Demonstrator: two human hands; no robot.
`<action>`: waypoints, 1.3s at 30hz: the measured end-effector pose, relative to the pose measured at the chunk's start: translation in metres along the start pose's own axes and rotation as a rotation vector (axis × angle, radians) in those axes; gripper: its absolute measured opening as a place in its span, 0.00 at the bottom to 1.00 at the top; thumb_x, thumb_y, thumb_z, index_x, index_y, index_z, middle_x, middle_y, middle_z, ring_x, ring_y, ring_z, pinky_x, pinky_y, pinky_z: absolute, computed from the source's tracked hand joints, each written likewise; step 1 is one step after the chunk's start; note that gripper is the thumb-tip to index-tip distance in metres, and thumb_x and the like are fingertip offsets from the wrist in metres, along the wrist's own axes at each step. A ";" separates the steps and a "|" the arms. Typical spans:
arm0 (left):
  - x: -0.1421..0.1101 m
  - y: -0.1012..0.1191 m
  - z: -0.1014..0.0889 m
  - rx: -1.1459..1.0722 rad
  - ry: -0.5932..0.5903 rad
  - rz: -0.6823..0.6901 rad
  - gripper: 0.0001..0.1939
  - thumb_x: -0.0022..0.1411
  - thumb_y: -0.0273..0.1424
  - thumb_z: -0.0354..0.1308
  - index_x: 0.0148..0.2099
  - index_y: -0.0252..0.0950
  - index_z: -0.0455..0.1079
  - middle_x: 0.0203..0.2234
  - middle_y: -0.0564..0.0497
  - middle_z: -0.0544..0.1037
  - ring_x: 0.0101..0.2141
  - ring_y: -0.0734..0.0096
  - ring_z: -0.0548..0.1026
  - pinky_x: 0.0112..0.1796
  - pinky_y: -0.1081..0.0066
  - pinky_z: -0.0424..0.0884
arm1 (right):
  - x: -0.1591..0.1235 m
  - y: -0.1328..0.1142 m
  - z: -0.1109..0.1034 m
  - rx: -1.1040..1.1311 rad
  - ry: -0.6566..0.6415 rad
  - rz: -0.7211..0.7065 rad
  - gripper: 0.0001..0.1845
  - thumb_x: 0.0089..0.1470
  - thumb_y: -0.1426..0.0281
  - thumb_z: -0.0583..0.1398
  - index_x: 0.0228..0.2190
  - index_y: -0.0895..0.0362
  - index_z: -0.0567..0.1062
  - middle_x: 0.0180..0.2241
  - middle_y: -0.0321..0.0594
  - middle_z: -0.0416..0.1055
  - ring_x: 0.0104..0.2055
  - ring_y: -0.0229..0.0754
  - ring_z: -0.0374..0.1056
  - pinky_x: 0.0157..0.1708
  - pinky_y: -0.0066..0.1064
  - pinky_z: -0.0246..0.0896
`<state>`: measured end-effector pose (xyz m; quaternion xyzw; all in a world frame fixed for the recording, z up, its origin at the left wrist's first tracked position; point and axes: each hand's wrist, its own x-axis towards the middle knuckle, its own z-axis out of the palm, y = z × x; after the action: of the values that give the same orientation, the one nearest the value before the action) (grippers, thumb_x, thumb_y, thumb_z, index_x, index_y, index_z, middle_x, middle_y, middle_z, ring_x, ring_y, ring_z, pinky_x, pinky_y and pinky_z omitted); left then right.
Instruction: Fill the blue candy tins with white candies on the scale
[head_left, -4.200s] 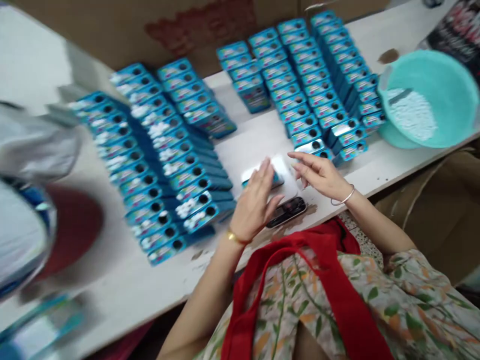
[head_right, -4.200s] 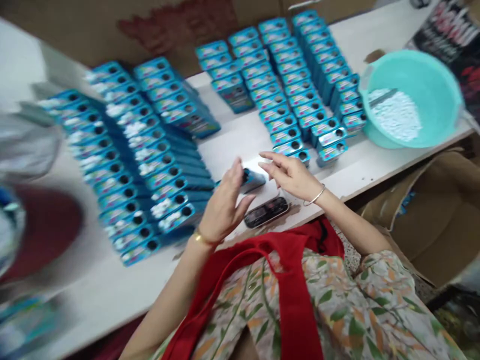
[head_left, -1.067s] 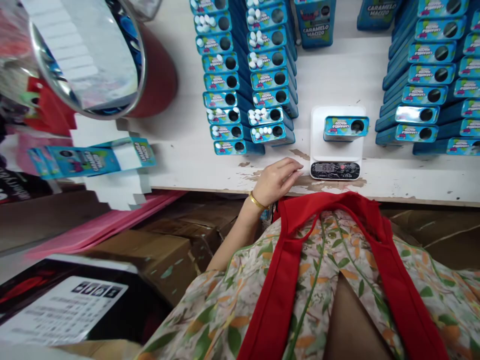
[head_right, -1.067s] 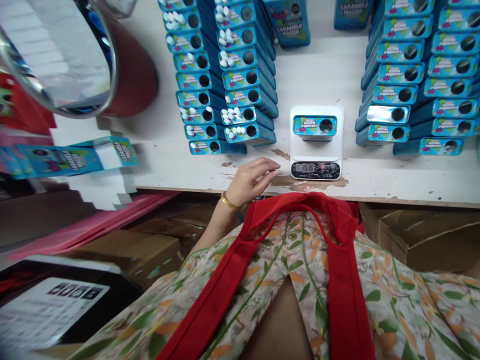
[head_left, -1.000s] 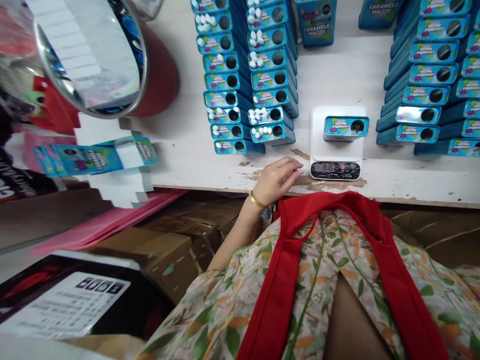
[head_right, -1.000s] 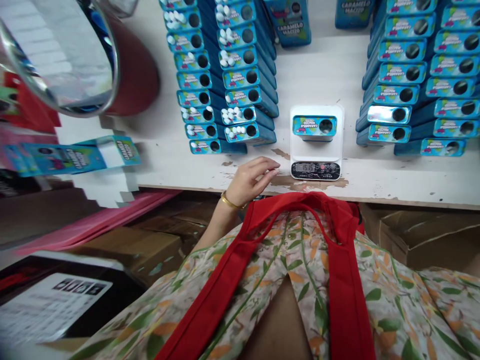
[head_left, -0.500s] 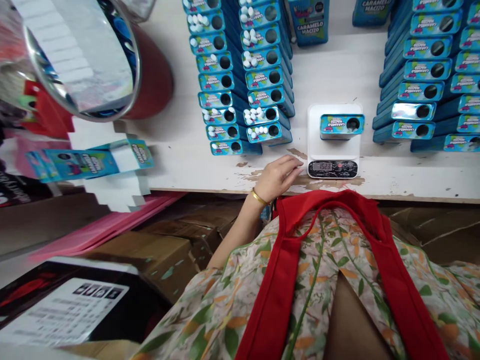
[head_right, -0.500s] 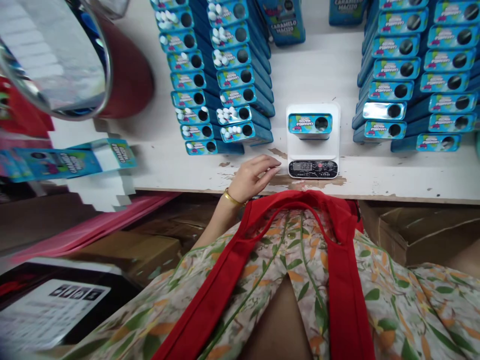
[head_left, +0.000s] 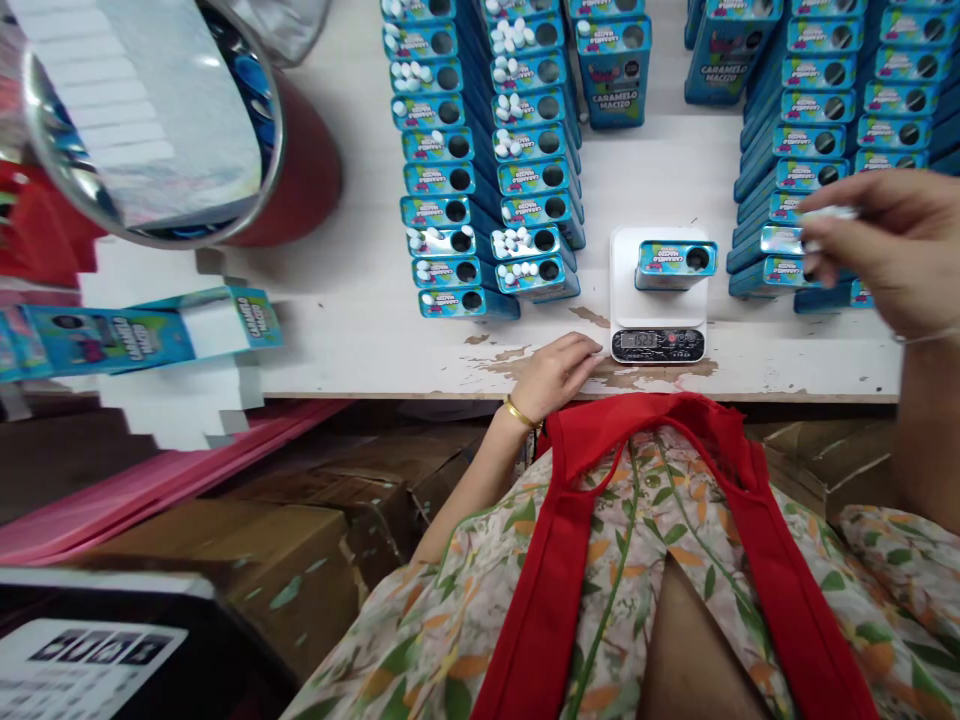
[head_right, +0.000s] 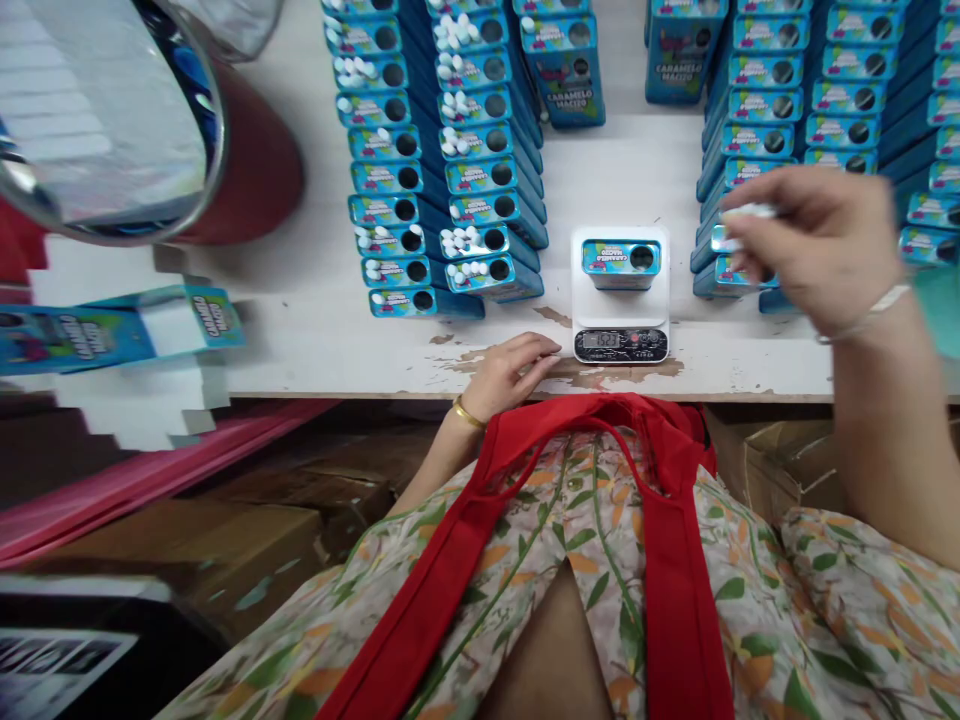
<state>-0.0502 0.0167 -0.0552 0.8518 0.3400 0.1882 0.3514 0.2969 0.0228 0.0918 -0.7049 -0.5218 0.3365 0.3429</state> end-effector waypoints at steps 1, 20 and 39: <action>-0.001 0.001 0.000 -0.004 0.004 0.007 0.11 0.72 0.34 0.51 0.46 0.34 0.73 0.37 0.45 0.78 0.39 0.68 0.78 0.42 0.69 0.75 | 0.004 -0.003 0.016 -0.022 -0.069 -0.010 0.09 0.55 0.72 0.67 0.39 0.63 0.81 0.22 0.36 0.70 0.22 0.30 0.64 0.26 0.30 0.59; -0.009 -0.015 0.006 -0.069 0.027 -0.069 0.14 0.72 0.36 0.50 0.44 0.34 0.73 0.38 0.44 0.79 0.40 0.67 0.77 0.42 0.67 0.74 | 0.011 -0.008 0.043 0.438 -0.146 0.196 0.03 0.54 0.73 0.67 0.32 0.58 0.78 0.25 0.35 0.71 0.23 0.30 0.61 0.23 0.28 0.55; 0.000 -0.012 0.004 -0.075 -0.026 -0.157 0.15 0.72 0.39 0.48 0.43 0.36 0.72 0.37 0.45 0.78 0.40 0.66 0.76 0.44 0.66 0.73 | -0.044 0.045 0.073 0.649 -0.050 0.394 0.16 0.45 0.62 0.72 0.31 0.56 0.76 0.28 0.34 0.70 0.26 0.30 0.64 0.23 0.24 0.61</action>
<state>-0.0534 0.0216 -0.0665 0.8110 0.3938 0.1617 0.4013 0.2489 -0.0196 0.0204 -0.6381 -0.2506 0.5608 0.4643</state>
